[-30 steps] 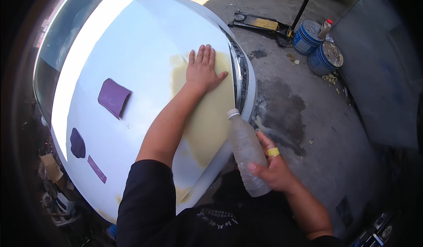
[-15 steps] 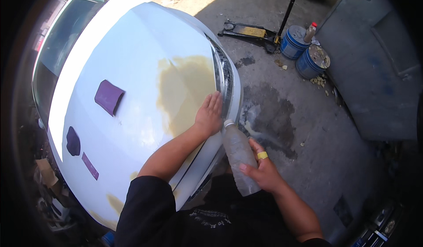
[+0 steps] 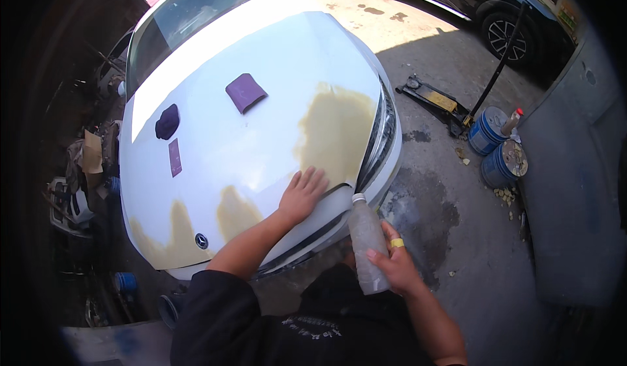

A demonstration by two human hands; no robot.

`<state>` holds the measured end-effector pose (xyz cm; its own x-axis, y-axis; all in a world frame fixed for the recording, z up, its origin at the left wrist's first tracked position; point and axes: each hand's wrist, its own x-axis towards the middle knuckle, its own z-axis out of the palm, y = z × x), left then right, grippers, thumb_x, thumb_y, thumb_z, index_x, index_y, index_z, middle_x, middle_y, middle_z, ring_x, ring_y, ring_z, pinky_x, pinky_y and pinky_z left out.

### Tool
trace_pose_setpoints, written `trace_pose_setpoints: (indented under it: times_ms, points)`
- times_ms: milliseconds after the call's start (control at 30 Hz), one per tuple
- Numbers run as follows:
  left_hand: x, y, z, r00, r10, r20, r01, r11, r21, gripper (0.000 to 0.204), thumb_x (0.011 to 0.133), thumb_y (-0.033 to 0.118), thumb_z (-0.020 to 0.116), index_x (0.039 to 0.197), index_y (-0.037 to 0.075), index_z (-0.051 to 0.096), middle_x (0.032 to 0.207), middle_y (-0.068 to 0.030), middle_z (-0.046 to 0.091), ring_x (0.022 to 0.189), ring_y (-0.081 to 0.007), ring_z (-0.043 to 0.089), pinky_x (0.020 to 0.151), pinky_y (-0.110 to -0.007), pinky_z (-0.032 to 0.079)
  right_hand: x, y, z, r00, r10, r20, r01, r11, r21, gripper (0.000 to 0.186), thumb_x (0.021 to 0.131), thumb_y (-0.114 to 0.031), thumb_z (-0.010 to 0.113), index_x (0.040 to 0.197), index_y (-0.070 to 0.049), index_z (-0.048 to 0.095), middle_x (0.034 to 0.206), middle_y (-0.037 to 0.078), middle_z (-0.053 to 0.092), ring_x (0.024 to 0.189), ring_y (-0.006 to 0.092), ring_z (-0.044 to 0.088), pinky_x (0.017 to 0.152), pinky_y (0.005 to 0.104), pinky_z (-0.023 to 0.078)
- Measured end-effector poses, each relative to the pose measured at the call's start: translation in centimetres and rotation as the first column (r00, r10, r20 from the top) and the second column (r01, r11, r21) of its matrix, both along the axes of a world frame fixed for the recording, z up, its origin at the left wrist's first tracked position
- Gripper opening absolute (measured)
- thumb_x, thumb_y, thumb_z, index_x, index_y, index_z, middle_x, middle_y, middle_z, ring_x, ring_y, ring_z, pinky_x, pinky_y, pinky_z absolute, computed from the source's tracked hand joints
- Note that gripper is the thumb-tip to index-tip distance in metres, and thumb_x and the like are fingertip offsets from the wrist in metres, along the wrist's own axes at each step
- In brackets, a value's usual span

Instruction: The person pours liquid from a plastic bottle onto the white car hood and uses a sanding block to rub the surface. The person repeatedly wets the area and sands it in a back-and-forth motion.

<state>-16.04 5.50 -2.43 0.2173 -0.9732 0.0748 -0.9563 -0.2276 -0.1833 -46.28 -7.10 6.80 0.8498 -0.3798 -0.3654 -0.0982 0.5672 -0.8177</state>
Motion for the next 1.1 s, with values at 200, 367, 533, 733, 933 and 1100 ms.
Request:
trace_pose_setpoints:
  times_ms: [200,367,533,733,933,1100]
  points:
    - [0.8,6.1,4.3,0.925,0.318,-0.210,-0.349,0.928,-0.132,0.052,0.095,0.032,0.059,0.139,0.006,0.050,0.148,-0.0172,0.046,0.140,-0.0302,0.040,0.116,-0.045,0.031,1.9,-0.6,1.1,0.994,0.112,0.017,-0.112,0.994,-0.010,0.092,0.088,-0.015,0.071,0.156,-0.001,0.010,0.142,0.021,0.046,0.126,0.0248,0.049,0.105,0.0389,0.042]
    - [9.8,5.6,8.5,0.474,0.463,-0.749,-0.833,0.512,-0.210,0.046,0.094,0.030,0.064,0.128,0.000,0.060,0.114,-0.0179,0.068,0.102,-0.0300,0.066,0.091,-0.037,0.051,5.7,-2.3,2.4,0.991,0.133,-0.021,-0.135,0.980,-0.146,0.094,0.090,-0.014,0.070,0.157,-0.003,0.005,0.133,0.020,0.054,0.119,0.0234,0.055,0.102,0.0400,0.044]
    - [21.9,3.1,8.9,0.301,0.370,-0.879,-0.944,0.245,-0.220,0.047,0.094,0.028,0.066,0.128,-0.003,0.058,0.109,-0.0113,0.069,0.091,-0.0184,0.066,0.082,-0.031,0.052,10.3,-5.0,3.2,0.977,0.206,-0.057,-0.213,0.914,-0.346,0.099,0.087,-0.016,0.072,0.156,-0.001,0.003,0.133,0.020,0.054,0.121,0.0237,0.054,0.104,0.0395,0.042]
    - [30.8,-2.6,10.9,0.239,0.526,-0.816,-0.971,0.113,-0.212,0.064,0.088,0.029,0.074,0.137,-0.004,0.050,0.121,-0.0190,0.064,0.097,-0.0261,0.068,0.085,-0.036,0.054,14.3,-7.7,4.8,0.975,0.194,-0.112,-0.223,0.896,-0.383,0.099,0.086,-0.018,0.074,0.156,-0.001,0.007,0.134,0.019,0.053,0.122,0.0240,0.053,0.104,0.0390,0.042]
    - [35.3,-6.1,11.7,0.062,0.606,-0.793,-0.997,0.080,-0.017,0.071,0.081,0.020,0.080,0.136,-0.007,0.045,0.122,-0.0243,0.062,0.099,-0.0321,0.067,0.076,-0.044,0.058,16.2,-9.3,4.7,0.980,0.157,-0.124,-0.190,0.928,-0.320,0.097,0.087,-0.022,0.073,0.155,0.003,0.008,0.148,0.025,0.039,0.135,0.0288,0.044,0.112,0.0401,0.035]
    - [37.1,-5.2,11.2,-0.009,0.468,-0.884,-0.995,0.081,0.053,0.058,0.079,0.015,0.081,0.123,-0.011,0.053,0.109,-0.0229,0.067,0.091,-0.0305,0.069,0.075,-0.042,0.058,16.7,-10.2,4.4,0.984,0.145,-0.107,-0.171,0.935,-0.310,0.097,0.087,-0.022,0.073,0.155,0.003,0.010,0.149,0.025,0.039,0.136,0.0293,0.042,0.113,0.0403,0.034]
